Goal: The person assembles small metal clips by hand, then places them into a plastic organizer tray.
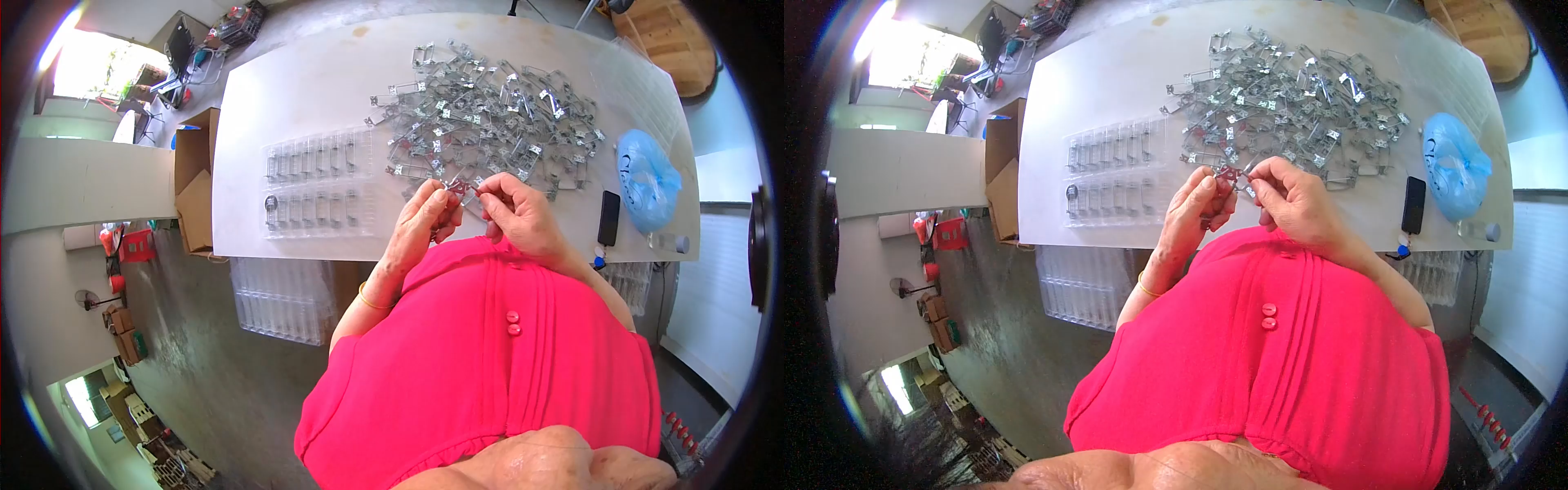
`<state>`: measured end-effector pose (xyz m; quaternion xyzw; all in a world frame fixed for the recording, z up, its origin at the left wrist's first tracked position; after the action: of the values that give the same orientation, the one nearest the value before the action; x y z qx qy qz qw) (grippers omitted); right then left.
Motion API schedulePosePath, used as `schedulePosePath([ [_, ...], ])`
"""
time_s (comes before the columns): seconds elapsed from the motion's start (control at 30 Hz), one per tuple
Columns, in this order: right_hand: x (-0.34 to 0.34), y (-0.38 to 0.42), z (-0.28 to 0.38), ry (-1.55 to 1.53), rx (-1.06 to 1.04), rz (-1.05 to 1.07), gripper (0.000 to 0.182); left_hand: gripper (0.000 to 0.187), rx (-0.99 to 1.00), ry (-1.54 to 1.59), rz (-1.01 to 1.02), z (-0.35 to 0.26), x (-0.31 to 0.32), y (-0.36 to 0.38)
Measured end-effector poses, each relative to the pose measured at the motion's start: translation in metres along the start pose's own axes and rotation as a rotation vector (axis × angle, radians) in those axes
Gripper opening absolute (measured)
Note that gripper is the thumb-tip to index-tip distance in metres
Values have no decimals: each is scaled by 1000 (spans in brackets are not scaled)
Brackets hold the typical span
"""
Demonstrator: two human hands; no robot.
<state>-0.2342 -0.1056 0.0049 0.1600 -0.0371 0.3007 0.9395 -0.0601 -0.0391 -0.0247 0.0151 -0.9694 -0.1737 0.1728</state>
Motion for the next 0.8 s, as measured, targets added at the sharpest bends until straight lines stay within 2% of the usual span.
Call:
schedulePosePath([
  [0.2, -16, 3, 1, 27, 38, 29, 9, 30, 77, -113, -5, 9, 17, -1],
  [0.27, -24, 3, -2, 45, 30, 47, 9, 29, 213, -289, -25, 11, 20, -1],
  [0.43, -38, -3, -14, 3, 8, 100, 12, 22, 341, -581, -112, 15, 28, -5],
  [0.53, -43, -6, -14, -19, 19, 165, 16, 23, 377, -666, -145, 16, 33, -5],
  [0.6, -45, -6, -12, -64, 119, 170, 17, 23, 382, -718, -151, 14, 35, -5],
  [0.73, -49, -8, -9, -56, 99, 233, 20, 22, 417, -812, -149, 0, 45, 5],
  [0.8, -51, -10, -11, -36, 110, 270, 21, 22, 374, -858, -94, -1, 51, 8],
])
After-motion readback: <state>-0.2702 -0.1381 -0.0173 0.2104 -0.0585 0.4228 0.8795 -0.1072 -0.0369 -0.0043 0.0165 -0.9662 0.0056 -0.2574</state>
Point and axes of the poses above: each hand's wrist, its own y-axis away from the middle knuckle, its own x-axis out of the palm, z = x × y, the point moved 3 cm from there along -y, towards the middle knuckle, and after that the axes turned 7 degrees about -y, right-handed, at the moved point
